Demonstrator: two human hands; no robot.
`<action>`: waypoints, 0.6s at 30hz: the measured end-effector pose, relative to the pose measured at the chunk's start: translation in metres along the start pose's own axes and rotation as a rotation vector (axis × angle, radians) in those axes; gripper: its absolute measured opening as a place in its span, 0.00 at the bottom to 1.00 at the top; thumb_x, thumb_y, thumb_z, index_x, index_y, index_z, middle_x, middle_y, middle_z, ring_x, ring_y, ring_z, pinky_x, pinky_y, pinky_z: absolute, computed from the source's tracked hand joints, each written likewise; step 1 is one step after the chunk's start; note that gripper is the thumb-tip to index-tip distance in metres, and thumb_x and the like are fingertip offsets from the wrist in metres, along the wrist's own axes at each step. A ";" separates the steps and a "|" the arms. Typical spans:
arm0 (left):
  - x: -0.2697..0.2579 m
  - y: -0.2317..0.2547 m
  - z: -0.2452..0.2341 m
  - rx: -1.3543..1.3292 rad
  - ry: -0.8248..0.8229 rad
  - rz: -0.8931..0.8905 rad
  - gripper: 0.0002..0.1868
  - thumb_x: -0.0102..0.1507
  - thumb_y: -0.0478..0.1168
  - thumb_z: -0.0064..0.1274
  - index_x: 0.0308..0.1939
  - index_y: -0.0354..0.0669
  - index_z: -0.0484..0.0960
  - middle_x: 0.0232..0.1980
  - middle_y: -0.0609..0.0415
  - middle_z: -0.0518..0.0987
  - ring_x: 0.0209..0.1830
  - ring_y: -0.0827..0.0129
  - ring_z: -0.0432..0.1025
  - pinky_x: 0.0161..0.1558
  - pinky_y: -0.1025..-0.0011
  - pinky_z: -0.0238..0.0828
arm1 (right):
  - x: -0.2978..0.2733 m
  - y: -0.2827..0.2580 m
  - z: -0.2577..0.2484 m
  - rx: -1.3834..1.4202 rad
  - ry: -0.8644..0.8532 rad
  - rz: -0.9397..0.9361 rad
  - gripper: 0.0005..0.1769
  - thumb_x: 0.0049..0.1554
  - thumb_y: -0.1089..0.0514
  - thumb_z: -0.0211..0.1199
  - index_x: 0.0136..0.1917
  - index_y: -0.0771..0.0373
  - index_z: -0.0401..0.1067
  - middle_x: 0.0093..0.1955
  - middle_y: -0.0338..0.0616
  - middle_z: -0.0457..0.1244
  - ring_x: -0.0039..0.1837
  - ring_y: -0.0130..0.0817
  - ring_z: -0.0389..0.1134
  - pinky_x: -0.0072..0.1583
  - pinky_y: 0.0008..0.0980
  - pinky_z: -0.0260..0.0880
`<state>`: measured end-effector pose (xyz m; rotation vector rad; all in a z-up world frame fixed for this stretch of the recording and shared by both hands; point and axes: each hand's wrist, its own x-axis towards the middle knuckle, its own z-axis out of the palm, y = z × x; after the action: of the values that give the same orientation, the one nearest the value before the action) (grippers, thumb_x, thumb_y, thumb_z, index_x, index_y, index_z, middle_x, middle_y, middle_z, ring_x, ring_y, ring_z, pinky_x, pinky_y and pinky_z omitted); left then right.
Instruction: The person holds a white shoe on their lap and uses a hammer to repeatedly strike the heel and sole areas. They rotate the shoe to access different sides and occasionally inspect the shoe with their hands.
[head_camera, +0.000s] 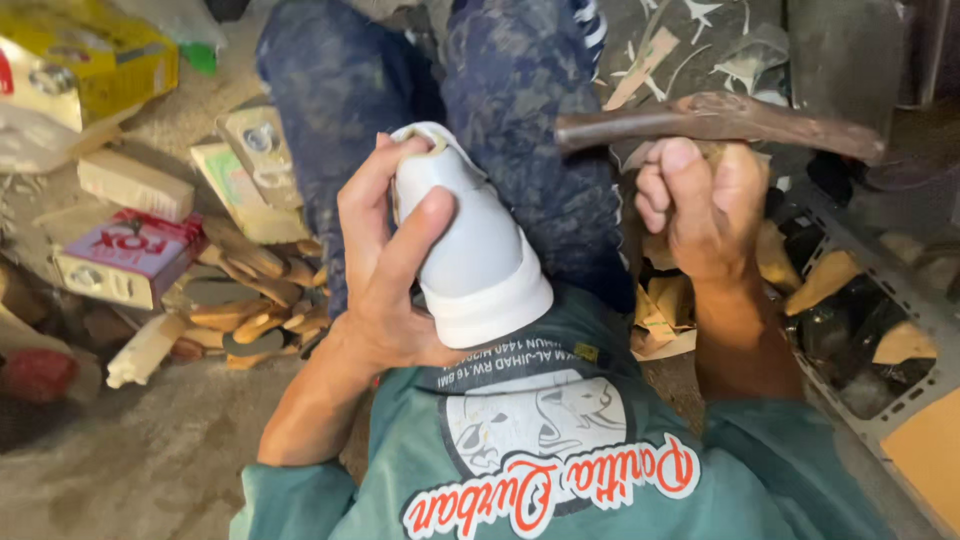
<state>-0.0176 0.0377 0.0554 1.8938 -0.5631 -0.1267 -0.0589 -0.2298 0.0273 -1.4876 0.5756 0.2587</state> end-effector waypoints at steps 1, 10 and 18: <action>-0.004 0.005 -0.004 0.017 0.022 -0.014 0.43 0.65 0.57 0.64 0.75 0.46 0.59 0.72 0.24 0.57 0.77 0.35 0.59 0.84 0.36 0.51 | -0.006 -0.001 -0.001 -0.003 -0.030 0.001 0.19 0.68 0.49 0.50 0.44 0.67 0.63 0.28 0.38 0.53 0.28 0.23 0.53 0.29 0.21 0.55; -0.022 0.013 -0.002 -0.024 -0.028 -0.062 0.44 0.61 0.49 0.78 0.73 0.49 0.66 0.74 0.34 0.59 0.77 0.39 0.65 0.77 0.50 0.69 | -0.065 -0.056 -0.015 -0.697 -0.144 -0.532 0.08 0.62 0.64 0.57 0.47 0.73 0.73 0.43 0.53 0.64 0.40 0.40 0.67 0.43 0.39 0.64; -0.033 0.007 0.003 -0.025 -0.052 0.024 0.45 0.60 0.47 0.77 0.74 0.46 0.64 0.74 0.31 0.57 0.78 0.38 0.62 0.76 0.47 0.69 | -0.075 -0.121 0.004 -1.140 -0.597 -0.649 0.26 0.51 0.58 0.70 0.62 0.59 0.70 0.43 0.37 0.66 0.36 0.42 0.61 0.42 0.38 0.60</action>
<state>-0.0500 0.0473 0.0548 1.8636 -0.6169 -0.1664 -0.0606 -0.2228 0.1699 -2.4326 -0.6806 0.5315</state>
